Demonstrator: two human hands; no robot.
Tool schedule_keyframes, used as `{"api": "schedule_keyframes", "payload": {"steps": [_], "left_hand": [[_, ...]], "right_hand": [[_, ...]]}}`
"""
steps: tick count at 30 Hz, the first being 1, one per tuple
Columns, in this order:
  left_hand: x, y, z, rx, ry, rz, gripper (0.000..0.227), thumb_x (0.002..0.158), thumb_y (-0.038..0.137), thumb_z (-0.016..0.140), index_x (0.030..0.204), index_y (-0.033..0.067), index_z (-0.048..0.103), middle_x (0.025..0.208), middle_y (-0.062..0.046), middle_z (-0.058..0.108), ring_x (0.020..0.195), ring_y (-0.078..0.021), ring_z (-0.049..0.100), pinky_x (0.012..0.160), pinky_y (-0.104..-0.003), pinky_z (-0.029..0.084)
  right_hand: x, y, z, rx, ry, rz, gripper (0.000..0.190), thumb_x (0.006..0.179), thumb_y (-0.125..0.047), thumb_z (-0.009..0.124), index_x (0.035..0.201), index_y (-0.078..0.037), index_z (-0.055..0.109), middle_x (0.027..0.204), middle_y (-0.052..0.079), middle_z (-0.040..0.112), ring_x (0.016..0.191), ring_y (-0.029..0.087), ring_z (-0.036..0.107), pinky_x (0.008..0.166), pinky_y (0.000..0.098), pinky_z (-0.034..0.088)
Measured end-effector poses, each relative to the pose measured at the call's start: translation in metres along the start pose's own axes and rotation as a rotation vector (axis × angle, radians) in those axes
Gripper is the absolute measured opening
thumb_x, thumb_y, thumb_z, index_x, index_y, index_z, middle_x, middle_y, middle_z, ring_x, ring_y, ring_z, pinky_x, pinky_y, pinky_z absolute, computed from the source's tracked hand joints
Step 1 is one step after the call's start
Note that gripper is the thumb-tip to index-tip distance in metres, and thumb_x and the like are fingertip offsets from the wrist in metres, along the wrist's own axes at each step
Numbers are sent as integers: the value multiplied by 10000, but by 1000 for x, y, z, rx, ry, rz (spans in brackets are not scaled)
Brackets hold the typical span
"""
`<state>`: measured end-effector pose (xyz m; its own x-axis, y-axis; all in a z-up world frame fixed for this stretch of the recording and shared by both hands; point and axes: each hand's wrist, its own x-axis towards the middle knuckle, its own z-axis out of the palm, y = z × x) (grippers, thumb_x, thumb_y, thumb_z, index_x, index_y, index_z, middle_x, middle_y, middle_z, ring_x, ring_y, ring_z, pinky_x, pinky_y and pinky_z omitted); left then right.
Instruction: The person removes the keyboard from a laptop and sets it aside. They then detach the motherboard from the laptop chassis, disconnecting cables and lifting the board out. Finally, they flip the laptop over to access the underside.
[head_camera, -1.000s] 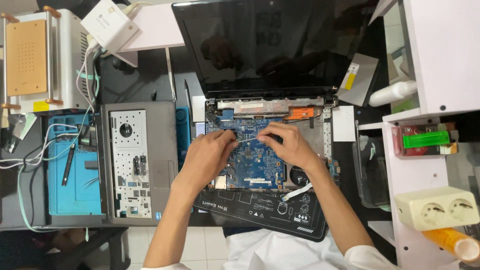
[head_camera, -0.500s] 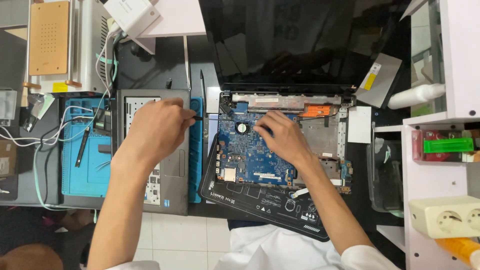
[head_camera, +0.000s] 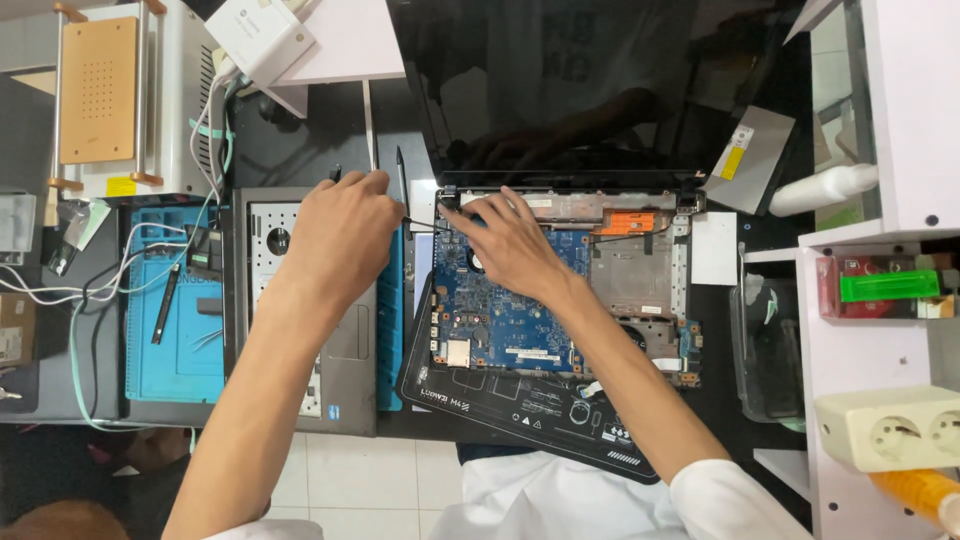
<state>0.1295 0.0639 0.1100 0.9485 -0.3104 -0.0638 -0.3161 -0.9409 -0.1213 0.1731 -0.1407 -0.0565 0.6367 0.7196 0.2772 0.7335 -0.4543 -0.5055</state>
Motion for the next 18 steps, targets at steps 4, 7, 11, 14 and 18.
{"api": "schedule_keyframes", "payload": {"steps": [4,7,11,14,18], "left_hand": [[5,4,-10,-3,14,3,172,764,31,680,860,118,794,929,-69,675,988,-257,666,817,-413,522],[7,6,-9,11,-13,3,161,734,31,674,819,114,784,922,-64,678,980,-257,666,800,-411,525],[11,9,-8,52,-33,16,108,757,26,681,768,92,766,942,-67,686,974,-255,673,803,-408,530],[15,11,-8,65,-26,25,95,763,21,683,751,77,758,955,-72,690,973,-254,677,813,-409,532],[19,14,-6,90,-39,27,112,757,3,671,748,72,759,981,-75,698,980,-249,677,831,-405,535]], "right_hand": [[3,2,-12,50,-10,37,604,920,-76,677,1506,-109,533,1225,124,601,1199,310,544,1192,530,317],[-2,5,-9,90,-25,71,589,944,-146,681,1505,-82,511,1259,141,587,1206,340,536,1175,501,334],[-10,10,0,84,23,43,575,963,-191,683,1498,-77,505,1311,142,571,1286,339,513,1223,517,290],[-13,11,1,85,33,30,599,961,-205,686,1511,-73,490,1334,142,560,1320,325,497,1251,527,255],[-18,8,-1,72,26,25,613,951,-218,691,1509,-64,486,1356,132,551,1346,306,482,1268,534,217]]}}
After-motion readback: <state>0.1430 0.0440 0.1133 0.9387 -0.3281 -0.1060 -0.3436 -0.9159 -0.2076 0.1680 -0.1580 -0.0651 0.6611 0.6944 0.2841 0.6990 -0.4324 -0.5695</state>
